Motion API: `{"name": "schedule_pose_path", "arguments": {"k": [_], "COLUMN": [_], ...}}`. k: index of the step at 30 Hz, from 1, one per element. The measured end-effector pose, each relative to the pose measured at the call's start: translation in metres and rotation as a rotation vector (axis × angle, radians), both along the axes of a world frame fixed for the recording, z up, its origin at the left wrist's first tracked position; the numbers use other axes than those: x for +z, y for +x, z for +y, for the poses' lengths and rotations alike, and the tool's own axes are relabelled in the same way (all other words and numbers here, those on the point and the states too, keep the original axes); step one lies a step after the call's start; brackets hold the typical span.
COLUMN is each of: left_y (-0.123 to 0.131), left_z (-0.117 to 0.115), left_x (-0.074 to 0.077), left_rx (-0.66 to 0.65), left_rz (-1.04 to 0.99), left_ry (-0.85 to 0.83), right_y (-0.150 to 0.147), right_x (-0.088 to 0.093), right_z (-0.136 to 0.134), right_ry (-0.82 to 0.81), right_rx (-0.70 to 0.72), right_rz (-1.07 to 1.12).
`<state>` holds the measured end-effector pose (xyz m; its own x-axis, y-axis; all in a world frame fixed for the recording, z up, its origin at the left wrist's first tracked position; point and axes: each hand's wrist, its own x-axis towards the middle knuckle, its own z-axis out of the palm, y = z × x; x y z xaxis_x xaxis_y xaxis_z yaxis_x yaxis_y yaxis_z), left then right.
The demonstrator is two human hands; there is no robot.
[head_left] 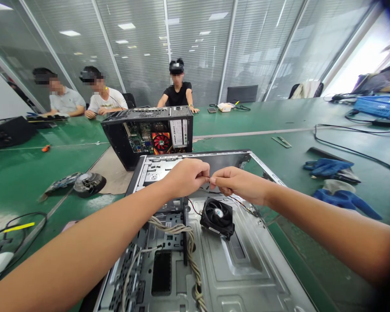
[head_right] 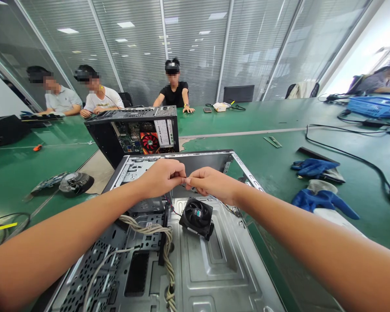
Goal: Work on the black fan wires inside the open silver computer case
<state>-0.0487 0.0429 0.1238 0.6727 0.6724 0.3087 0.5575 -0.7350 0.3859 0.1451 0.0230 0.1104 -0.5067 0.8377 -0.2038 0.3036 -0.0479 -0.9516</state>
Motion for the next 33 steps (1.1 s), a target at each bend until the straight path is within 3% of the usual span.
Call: {"name": "schedule_pose_path", "arguments": {"k": [7, 14, 33], "left_y": [0.0003, 0.0003, 0.0008], "left_z": [-0.0007, -0.0022, -0.0025], "left_x": [-0.0005, 0.0005, 0.0012], "left_rx": [0.001, 0.003, 0.000], "left_rz": [0.039, 0.096, 0.134], "left_ry": [0.015, 0.033, 0.026], "right_y": [0.0026, 0.0020, -0.0001], "right_x": [-0.0025, -0.0023, -0.0001], "right_z": [0.0013, 0.0006, 0.0018], "right_ry": [0.055, 0.211, 0.348], "right_rx": [0.020, 0.052, 0.070], "right_rz": [-0.079, -0.233, -0.370]}}
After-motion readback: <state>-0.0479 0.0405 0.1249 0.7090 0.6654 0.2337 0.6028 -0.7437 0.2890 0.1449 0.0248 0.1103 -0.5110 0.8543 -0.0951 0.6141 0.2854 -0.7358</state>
